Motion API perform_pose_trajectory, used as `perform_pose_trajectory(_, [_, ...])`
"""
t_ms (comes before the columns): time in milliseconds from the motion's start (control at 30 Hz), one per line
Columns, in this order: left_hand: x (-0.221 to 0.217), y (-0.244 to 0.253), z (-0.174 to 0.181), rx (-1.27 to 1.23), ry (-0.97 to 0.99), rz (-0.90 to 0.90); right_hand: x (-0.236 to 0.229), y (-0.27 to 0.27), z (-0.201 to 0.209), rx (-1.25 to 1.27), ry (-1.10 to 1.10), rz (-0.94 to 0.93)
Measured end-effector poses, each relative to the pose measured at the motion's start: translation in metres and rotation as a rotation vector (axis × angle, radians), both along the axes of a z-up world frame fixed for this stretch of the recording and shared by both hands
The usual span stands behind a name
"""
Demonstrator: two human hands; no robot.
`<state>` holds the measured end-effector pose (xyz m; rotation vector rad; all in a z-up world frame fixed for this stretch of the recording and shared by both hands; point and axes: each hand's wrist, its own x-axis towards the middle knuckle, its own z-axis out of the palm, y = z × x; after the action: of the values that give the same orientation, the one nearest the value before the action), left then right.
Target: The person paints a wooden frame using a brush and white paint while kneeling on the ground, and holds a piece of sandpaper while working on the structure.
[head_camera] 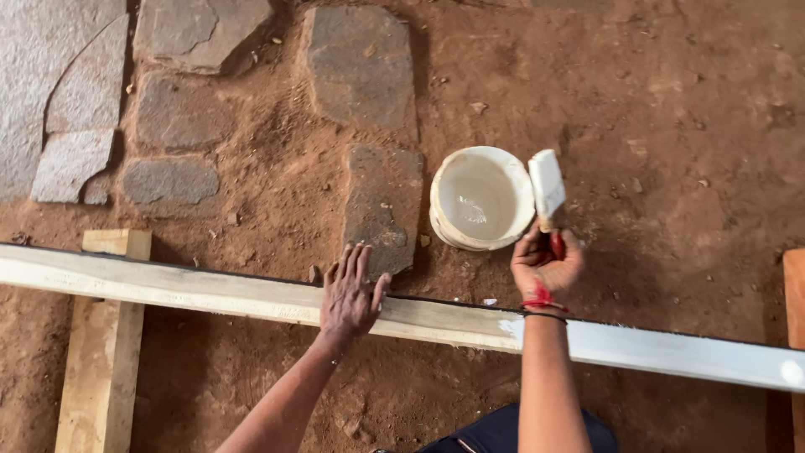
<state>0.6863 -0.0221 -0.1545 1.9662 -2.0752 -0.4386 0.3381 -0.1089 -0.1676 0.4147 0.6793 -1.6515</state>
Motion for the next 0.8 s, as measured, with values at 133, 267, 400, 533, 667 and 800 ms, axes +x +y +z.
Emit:
perform_pose_trajectory(133, [-0.004,0.006,0.007,0.089,0.051,0.034,-0.015,-0.007,0.004,0.131,0.047,-0.009])
perform_pose_trajectory(267, [-0.006,0.001,0.013,0.133,0.035,0.054,-0.050,-0.031,0.025,0.163,0.118,0.143])
perform_pose_trajectory(400, [-0.007,0.005,0.006,0.133,0.058,0.062,-0.096,-0.040,0.039,0.090,0.408,0.363])
perform_pose_trajectory(533, [-0.007,0.003,0.003,0.110,0.069,0.054,-0.132,-0.049,0.041,-0.017,0.517,0.426])
perform_pose_trajectory(667, [-0.006,0.007,0.005,0.128,0.120,0.066,-0.137,-0.055,0.044,0.000,0.543,0.420])
perform_pose_trajectory(800, [-0.005,0.007,-0.004,0.123,0.097,0.055,-0.119,-0.052,0.050,-0.011,0.552,0.422])
